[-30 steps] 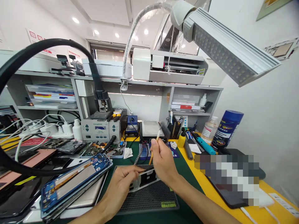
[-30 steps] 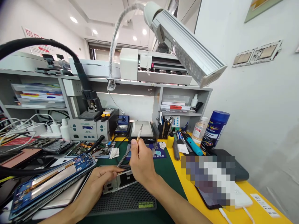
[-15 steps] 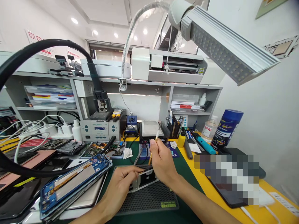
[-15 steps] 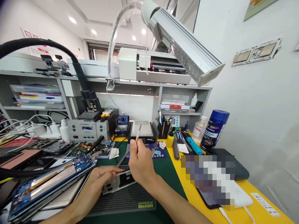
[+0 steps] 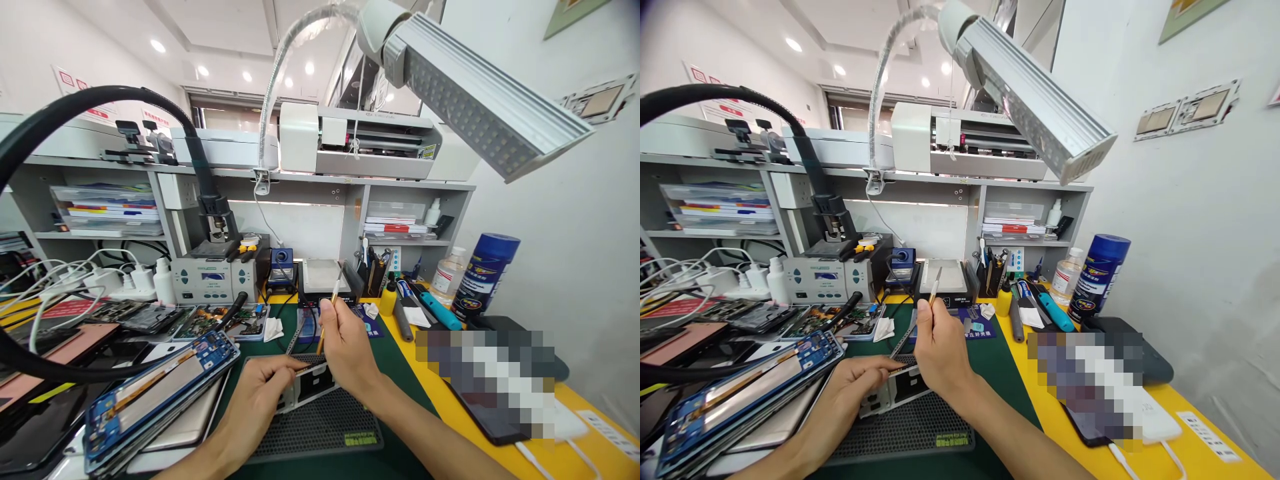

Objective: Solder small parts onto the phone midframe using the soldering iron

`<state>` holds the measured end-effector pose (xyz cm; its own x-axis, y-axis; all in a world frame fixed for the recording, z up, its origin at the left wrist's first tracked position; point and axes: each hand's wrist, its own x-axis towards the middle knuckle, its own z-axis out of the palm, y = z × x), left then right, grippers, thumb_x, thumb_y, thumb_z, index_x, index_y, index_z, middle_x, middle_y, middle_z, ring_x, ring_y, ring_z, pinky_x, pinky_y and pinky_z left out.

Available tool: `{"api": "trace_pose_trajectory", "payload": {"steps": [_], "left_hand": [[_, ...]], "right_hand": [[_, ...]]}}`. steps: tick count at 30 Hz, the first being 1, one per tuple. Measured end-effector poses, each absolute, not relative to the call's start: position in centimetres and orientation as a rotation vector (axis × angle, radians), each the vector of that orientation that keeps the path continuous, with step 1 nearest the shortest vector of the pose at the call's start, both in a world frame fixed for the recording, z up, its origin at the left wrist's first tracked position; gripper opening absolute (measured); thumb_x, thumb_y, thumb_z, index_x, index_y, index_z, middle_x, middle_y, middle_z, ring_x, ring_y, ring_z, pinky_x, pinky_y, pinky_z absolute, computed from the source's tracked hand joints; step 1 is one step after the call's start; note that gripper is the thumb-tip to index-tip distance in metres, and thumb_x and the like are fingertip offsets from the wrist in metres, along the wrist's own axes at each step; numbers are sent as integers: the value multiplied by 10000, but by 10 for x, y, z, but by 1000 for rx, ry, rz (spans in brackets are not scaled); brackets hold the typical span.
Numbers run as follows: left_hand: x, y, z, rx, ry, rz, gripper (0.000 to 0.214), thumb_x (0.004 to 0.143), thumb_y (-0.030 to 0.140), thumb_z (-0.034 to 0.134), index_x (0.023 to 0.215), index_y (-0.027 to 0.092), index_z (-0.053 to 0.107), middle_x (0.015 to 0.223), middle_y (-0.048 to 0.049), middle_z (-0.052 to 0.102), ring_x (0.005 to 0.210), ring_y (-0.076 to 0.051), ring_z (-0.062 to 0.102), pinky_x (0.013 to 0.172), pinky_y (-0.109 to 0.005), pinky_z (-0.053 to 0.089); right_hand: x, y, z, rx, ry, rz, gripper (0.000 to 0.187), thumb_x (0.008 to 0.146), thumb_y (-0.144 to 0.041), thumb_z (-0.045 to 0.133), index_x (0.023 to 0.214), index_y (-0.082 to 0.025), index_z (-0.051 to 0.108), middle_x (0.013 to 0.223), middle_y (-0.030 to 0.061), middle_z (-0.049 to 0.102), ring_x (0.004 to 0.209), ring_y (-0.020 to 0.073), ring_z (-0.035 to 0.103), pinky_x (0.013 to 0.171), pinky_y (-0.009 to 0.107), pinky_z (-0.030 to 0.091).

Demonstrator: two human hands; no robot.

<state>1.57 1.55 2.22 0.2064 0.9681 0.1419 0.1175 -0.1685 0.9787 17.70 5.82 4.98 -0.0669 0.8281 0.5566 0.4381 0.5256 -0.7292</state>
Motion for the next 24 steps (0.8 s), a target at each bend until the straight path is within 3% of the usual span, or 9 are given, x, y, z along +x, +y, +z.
{"api": "trace_pose_trajectory", "payload": {"steps": [24], "left_hand": [[14, 16, 20, 1535, 1135, 1104, 376, 826, 335, 534, 849, 140, 856, 714, -40, 688, 729, -209, 542, 690, -279, 390]], "right_hand": [[178, 57, 51, -1099, -1701, 424, 361, 1074, -427, 325, 773, -259, 430, 603, -56, 410, 520, 166, 416, 533, 293, 263]]}}
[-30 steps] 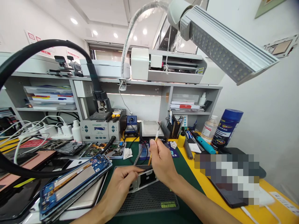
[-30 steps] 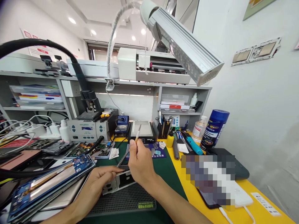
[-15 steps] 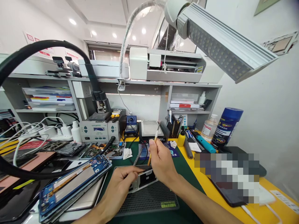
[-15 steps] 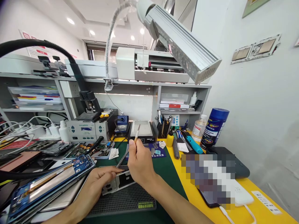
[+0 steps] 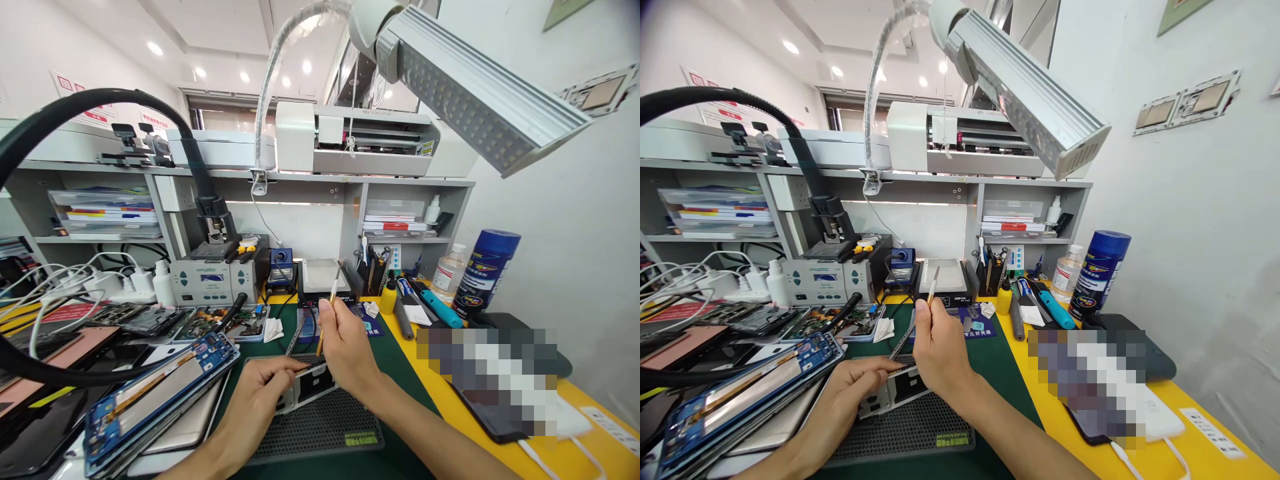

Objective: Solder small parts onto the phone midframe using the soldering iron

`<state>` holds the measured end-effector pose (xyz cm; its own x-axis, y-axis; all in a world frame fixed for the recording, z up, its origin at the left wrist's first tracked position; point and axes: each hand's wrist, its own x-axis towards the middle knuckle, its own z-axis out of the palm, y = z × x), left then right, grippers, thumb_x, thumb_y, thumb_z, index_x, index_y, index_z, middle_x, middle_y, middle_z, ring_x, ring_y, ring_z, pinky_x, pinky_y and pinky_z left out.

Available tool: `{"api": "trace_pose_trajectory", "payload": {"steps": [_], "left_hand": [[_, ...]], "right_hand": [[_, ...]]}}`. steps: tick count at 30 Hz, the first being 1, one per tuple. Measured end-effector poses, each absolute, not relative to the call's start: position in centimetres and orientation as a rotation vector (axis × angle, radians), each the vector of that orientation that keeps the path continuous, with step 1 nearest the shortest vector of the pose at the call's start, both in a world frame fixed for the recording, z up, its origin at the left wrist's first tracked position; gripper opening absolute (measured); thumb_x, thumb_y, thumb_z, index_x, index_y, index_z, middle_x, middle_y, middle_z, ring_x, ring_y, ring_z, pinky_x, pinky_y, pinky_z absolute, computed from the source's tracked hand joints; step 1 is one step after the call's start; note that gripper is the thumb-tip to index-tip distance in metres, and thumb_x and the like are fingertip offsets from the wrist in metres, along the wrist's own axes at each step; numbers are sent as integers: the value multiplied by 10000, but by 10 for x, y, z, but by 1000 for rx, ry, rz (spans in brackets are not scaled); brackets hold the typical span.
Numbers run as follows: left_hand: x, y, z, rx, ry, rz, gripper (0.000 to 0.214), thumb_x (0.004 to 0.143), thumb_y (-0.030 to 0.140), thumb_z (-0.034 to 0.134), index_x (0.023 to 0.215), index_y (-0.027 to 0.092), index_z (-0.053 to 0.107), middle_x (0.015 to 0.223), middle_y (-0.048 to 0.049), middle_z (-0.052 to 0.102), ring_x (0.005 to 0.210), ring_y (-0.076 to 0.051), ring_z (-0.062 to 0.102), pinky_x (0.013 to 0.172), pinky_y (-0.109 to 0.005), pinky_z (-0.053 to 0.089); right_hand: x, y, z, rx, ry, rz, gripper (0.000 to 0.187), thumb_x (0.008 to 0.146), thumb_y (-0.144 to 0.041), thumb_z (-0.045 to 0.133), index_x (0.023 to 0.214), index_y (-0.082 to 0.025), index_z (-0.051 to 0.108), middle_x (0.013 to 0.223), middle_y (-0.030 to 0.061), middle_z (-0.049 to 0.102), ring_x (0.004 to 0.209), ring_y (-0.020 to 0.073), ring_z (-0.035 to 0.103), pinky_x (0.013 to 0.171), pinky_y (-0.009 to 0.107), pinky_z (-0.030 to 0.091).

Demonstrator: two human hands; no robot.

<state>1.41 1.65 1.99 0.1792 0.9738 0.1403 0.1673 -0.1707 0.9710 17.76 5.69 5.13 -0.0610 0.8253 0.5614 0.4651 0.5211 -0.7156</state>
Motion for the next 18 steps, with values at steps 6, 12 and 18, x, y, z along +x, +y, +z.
{"api": "trace_pose_trajectory", "payload": {"steps": [6, 12, 18], "left_hand": [[14, 17, 19, 1551, 1134, 1084, 400, 837, 352, 518, 872, 145, 859, 714, -45, 701, 742, -227, 582, 695, -290, 405], [14, 16, 21, 1569, 1149, 1105, 395, 835, 352, 522, 860, 158, 866, 724, -35, 719, 727, -213, 567, 686, -285, 384], [15, 16, 22, 1549, 1136, 1104, 397, 824, 353, 533, 869, 138, 864, 736, -50, 735, 726, -213, 570, 694, -288, 394]], "right_hand": [[178, 57, 51, -1097, -1702, 427, 363, 1077, -429, 323, 774, -259, 429, 602, -58, 412, 520, 166, 428, 533, 294, 261], [179, 57, 50, -1099, -1706, 434, 362, 1078, -431, 321, 781, -256, 431, 601, -59, 416, 516, 164, 426, 535, 298, 252], [178, 56, 50, -1093, -1708, 438, 368, 1079, -437, 318, 775, -258, 422, 597, -62, 401, 515, 163, 414, 533, 297, 253]]}}
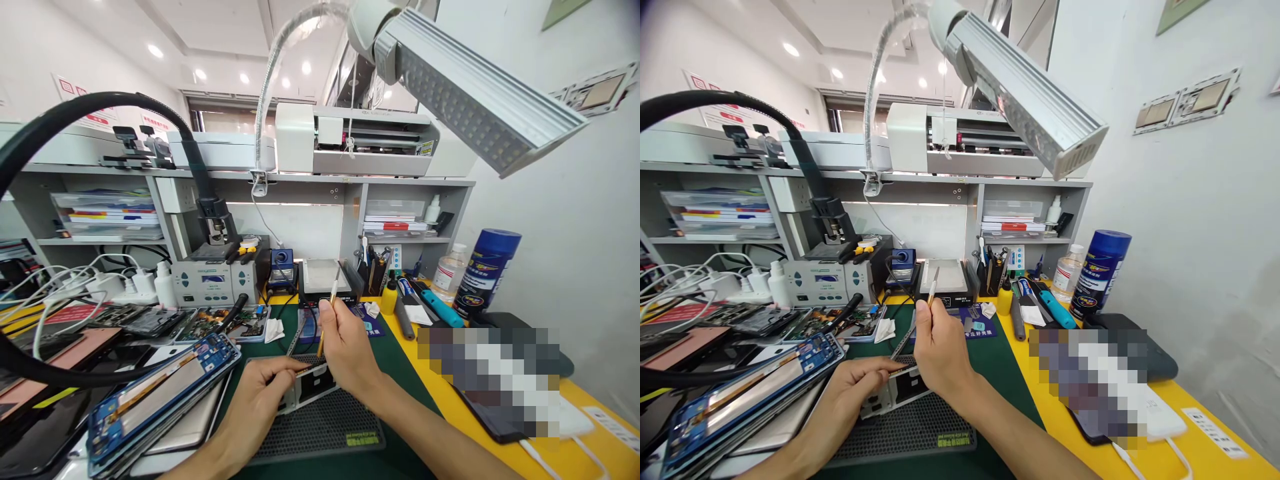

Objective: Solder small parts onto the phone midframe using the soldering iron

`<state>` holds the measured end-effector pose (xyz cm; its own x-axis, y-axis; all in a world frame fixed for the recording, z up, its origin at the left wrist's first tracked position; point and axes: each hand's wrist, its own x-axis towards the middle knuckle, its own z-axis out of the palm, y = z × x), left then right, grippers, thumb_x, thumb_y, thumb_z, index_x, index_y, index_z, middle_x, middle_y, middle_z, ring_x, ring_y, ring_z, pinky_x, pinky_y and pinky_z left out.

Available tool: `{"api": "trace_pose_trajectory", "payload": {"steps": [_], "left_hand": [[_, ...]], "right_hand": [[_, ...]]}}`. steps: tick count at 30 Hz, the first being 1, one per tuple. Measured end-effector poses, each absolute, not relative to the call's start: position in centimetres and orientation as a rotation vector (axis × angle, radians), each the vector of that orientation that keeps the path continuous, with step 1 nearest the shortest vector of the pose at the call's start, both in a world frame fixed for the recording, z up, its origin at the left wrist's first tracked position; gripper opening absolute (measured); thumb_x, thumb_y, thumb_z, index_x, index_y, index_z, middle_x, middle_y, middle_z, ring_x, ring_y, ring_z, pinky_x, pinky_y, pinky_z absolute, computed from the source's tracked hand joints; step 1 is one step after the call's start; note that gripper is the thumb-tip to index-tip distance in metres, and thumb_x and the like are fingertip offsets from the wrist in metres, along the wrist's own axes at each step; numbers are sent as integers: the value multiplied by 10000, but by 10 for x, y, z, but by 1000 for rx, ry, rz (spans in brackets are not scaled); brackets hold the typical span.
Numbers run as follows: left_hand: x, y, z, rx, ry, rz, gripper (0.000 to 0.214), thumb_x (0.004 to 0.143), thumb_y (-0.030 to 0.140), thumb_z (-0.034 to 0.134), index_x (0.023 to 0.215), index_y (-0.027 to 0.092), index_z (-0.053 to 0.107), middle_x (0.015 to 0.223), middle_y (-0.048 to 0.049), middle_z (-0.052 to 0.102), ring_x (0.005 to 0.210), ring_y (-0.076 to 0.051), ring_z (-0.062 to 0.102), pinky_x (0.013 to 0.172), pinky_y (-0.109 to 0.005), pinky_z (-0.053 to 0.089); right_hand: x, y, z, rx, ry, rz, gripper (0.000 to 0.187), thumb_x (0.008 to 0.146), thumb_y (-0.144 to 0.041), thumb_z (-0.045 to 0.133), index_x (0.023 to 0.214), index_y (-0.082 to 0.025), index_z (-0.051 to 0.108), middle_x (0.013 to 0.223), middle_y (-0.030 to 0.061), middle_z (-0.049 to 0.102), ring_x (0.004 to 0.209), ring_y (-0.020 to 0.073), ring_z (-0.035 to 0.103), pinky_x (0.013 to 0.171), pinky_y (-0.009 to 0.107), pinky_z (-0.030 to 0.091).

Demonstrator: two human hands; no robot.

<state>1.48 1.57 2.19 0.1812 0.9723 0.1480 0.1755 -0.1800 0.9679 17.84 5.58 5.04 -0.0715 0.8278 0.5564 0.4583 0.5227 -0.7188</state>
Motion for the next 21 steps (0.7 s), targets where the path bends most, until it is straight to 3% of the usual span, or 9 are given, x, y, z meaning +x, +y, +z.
{"api": "trace_pose_trajectory", "payload": {"steps": [6, 21], "left_hand": [[14, 14, 20, 1515, 1081, 1080, 390, 840, 321, 516, 887, 147, 863, 778, -60, 764, 759, -220, 613, 700, -278, 427], [14, 17, 18, 1517, 1135, 1096, 388, 821, 352, 532, 846, 130, 850, 693, -42, 672, 705, -202, 531, 675, -281, 386]], "right_hand": [[178, 56, 51, -1096, -1702, 436, 364, 1078, -435, 319, 774, -260, 418, 606, -58, 410, 523, 165, 418, 535, 296, 255], [178, 56, 51, -1091, -1710, 450, 366, 1081, -439, 316, 777, -261, 415, 593, -66, 396, 510, 163, 407, 531, 298, 248]]}}
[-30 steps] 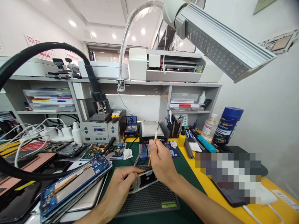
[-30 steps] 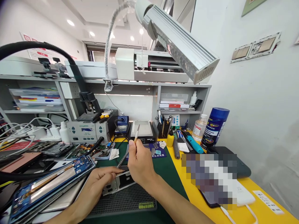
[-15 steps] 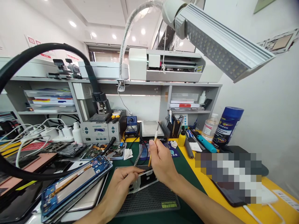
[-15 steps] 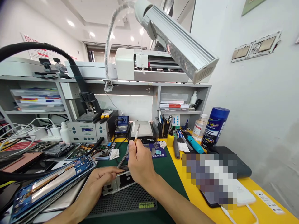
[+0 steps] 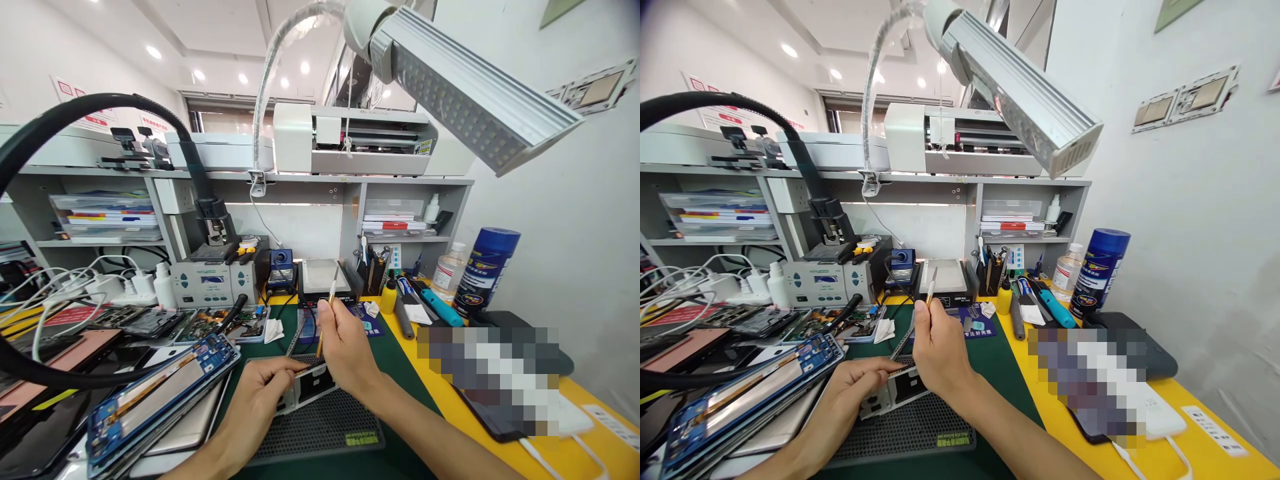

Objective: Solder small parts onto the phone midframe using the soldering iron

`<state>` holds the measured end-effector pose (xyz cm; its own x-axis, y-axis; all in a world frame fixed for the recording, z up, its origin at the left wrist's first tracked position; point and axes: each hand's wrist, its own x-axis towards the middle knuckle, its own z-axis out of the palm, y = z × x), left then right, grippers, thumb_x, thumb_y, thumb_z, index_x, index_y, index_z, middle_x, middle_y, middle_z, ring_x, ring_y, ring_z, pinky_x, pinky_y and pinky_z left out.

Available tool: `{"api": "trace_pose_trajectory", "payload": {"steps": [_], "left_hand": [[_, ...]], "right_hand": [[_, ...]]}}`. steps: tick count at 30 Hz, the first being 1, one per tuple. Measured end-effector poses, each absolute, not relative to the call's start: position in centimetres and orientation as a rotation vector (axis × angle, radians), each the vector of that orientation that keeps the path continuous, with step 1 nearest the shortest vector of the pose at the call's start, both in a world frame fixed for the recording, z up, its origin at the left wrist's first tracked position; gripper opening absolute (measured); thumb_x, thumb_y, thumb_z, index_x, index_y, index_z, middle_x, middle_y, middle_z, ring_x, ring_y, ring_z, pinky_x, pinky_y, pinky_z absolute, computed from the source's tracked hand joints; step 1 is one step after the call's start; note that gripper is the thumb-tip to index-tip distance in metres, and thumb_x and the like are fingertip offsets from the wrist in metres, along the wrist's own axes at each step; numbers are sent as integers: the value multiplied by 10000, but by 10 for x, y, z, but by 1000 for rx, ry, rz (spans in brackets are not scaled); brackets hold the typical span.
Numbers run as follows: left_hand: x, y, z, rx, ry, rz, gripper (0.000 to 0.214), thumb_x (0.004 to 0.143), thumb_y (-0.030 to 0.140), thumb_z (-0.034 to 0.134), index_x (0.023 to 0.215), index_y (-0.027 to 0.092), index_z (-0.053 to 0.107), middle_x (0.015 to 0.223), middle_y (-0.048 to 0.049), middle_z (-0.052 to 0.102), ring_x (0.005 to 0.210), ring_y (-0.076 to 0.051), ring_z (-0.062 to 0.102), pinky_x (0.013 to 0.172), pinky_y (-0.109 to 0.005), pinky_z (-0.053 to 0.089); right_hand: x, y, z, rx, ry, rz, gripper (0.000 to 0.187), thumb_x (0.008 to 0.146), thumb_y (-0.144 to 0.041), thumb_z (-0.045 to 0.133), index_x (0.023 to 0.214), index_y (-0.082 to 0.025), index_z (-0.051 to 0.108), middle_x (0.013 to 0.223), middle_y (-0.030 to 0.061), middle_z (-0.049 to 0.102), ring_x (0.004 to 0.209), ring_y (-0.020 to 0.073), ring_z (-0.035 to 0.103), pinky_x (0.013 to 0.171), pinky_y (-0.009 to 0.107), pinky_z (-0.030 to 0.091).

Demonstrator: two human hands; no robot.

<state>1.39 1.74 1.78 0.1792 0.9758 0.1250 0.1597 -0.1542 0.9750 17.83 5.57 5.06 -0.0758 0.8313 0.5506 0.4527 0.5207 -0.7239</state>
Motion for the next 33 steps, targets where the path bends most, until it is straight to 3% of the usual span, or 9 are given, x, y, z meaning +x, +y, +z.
{"api": "trace_pose_trajectory", "payload": {"steps": [16, 33], "left_hand": [[15, 16, 21, 1551, 1147, 1112, 380, 822, 341, 535, 844, 154, 865, 753, -54, 748, 749, -226, 600, 697, -281, 427], [14, 17, 17, 1537, 1120, 1106, 390, 844, 334, 517, 864, 151, 861, 711, -38, 720, 698, -194, 563, 661, -271, 398]], "right_hand": [[179, 57, 50, -1092, -1706, 451, 364, 1083, -433, 319, 776, -262, 412, 588, -66, 397, 515, 166, 415, 536, 299, 241], [179, 56, 51, -1092, -1717, 471, 365, 1084, -446, 316, 784, -261, 411, 592, -68, 391, 519, 167, 412, 544, 299, 238]]}}
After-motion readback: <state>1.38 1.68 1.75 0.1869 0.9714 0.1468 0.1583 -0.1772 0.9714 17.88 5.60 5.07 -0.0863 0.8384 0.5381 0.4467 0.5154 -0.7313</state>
